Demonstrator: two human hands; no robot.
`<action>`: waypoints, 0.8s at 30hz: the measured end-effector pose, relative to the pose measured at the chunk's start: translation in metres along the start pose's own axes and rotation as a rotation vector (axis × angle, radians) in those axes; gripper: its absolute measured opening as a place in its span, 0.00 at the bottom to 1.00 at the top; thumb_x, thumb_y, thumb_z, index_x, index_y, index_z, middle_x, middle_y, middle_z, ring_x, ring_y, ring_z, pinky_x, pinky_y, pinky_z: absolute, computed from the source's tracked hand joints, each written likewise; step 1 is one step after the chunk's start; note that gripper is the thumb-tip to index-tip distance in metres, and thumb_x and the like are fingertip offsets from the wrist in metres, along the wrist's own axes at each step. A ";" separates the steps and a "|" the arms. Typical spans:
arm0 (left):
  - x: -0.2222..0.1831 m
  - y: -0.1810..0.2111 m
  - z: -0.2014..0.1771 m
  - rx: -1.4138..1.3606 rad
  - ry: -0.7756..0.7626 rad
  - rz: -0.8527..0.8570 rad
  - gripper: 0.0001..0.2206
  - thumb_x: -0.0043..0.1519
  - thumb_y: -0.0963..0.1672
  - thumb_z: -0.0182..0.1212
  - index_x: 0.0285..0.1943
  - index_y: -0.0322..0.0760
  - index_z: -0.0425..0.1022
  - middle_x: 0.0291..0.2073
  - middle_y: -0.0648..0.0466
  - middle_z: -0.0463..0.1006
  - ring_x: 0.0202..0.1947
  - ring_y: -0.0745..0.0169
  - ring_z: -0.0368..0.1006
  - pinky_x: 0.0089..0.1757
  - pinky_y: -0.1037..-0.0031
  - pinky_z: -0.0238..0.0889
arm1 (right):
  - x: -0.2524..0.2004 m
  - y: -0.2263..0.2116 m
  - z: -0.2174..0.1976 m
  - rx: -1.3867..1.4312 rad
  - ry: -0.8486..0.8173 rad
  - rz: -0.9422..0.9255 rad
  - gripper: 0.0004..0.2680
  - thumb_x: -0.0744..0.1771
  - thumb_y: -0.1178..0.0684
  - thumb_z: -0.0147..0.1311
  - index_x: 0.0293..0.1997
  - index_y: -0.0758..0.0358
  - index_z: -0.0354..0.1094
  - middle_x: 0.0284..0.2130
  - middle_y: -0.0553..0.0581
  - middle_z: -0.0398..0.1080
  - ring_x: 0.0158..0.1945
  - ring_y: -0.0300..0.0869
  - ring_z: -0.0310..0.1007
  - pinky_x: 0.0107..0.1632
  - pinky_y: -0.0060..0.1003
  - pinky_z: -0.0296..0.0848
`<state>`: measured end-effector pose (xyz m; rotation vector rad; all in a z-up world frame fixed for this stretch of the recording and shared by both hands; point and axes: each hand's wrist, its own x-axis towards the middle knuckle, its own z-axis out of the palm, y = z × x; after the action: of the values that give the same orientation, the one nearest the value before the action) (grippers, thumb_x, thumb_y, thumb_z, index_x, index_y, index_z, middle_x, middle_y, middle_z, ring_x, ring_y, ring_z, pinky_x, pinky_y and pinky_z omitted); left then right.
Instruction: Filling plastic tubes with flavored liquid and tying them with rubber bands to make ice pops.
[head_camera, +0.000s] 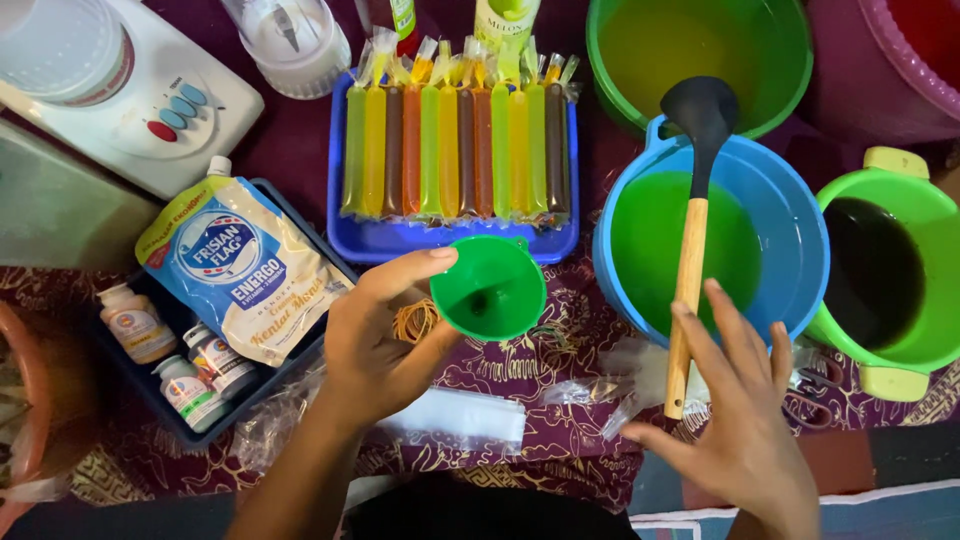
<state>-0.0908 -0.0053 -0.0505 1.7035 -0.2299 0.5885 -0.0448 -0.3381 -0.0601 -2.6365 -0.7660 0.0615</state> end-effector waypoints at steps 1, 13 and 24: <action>0.000 0.000 0.000 -0.001 0.000 0.001 0.26 0.58 0.33 0.69 0.64 0.33 0.65 0.52 0.42 0.80 0.25 0.73 0.69 0.28 0.83 0.61 | 0.000 -0.001 -0.003 -0.001 0.001 0.000 0.49 0.48 0.29 0.72 0.74 0.60 0.52 0.74 0.73 0.45 0.77 0.64 0.44 0.70 0.74 0.24; -0.005 0.002 0.000 0.172 -0.028 0.031 0.27 0.55 0.36 0.74 0.62 0.39 0.67 0.47 0.50 0.82 0.32 0.69 0.71 0.34 0.80 0.64 | -0.005 -0.063 -0.007 0.619 0.522 -0.231 0.28 0.61 0.66 0.54 0.71 0.75 0.51 0.71 0.69 0.56 0.69 0.60 0.68 0.85 0.62 0.64; -0.007 0.009 0.002 0.144 -0.061 0.113 0.22 0.52 0.36 0.74 0.56 0.30 0.71 0.49 0.45 0.82 0.46 0.52 0.82 0.51 0.67 0.76 | 0.029 -0.128 0.013 0.793 0.372 -0.124 0.17 0.62 0.70 0.59 0.55 0.77 0.64 0.45 0.68 0.76 0.40 0.43 0.80 0.47 0.32 0.81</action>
<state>-0.1002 -0.0109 -0.0462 1.8581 -0.3355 0.6497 -0.0866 -0.2191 -0.0215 -1.7763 -0.6045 -0.1312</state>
